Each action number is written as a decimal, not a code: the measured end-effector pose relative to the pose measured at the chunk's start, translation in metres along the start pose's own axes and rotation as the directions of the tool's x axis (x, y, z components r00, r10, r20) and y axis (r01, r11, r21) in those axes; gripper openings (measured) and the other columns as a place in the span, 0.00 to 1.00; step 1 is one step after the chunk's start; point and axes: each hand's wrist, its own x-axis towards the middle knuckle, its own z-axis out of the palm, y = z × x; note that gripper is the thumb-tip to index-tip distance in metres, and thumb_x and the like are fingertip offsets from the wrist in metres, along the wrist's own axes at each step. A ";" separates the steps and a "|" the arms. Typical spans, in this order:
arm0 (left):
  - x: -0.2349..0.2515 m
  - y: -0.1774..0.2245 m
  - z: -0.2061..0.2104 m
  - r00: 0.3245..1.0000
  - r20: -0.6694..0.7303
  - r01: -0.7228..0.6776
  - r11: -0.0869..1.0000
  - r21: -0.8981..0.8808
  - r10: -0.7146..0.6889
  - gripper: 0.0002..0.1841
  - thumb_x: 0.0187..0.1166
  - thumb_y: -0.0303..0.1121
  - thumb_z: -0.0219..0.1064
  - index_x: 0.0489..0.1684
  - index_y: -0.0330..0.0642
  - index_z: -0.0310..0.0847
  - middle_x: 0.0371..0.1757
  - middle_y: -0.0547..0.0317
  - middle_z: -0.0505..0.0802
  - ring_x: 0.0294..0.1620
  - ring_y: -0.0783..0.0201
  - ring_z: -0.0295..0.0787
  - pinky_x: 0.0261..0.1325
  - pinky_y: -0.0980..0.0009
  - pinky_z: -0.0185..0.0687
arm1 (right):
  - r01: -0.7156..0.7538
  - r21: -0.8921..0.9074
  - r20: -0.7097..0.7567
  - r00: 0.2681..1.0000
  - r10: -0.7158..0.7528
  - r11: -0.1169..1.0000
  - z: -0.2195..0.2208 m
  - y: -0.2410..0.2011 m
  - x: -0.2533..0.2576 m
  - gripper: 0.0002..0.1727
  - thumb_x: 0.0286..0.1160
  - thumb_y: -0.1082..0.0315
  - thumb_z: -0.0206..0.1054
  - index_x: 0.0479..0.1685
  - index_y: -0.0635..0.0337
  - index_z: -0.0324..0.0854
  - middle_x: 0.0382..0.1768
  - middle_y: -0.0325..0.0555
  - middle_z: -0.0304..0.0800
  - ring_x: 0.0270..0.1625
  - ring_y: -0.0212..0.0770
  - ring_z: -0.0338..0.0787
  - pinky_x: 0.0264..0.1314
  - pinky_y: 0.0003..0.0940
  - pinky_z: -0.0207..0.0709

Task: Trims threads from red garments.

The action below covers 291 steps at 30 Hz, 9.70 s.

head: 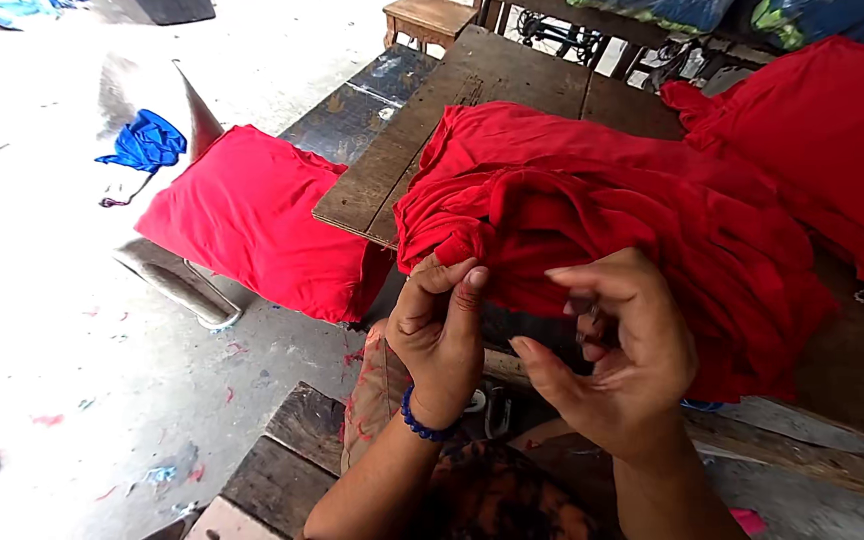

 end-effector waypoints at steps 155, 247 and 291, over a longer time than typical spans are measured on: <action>-0.014 -0.022 -0.009 0.961 0.274 0.001 0.994 -0.108 0.029 0.03 0.78 0.33 0.74 0.44 0.51 0.90 0.64 0.66 0.89 0.64 0.71 0.86 0.63 0.72 0.86 | -0.147 -0.157 0.015 0.988 0.151 0.977 -0.013 0.028 -0.044 0.14 0.80 0.61 0.71 0.39 0.66 0.86 0.30 0.40 0.84 0.34 0.22 0.81 0.36 0.15 0.74; 0.024 -0.027 -0.020 0.791 0.554 0.278 0.959 0.052 -0.259 0.07 0.85 0.32 0.66 0.42 0.49 0.91 0.37 0.75 0.93 0.36 0.81 0.87 0.42 0.81 0.85 | -0.675 0.535 0.352 0.725 0.593 0.507 -0.033 0.088 0.034 0.18 0.82 0.75 0.62 0.20 0.50 0.78 0.15 0.28 0.79 0.18 0.18 0.76 0.22 0.12 0.71; 0.007 0.005 -0.025 0.825 0.498 0.269 0.960 0.071 -0.268 0.07 0.93 0.35 0.54 0.46 0.49 0.77 0.41 0.68 0.90 0.41 0.72 0.92 0.45 0.68 0.95 | -0.015 -0.527 0.086 0.994 0.071 0.850 -0.022 0.005 -0.025 0.20 0.86 0.53 0.63 0.44 0.64 0.89 0.25 0.46 0.82 0.25 0.43 0.80 0.24 0.35 0.66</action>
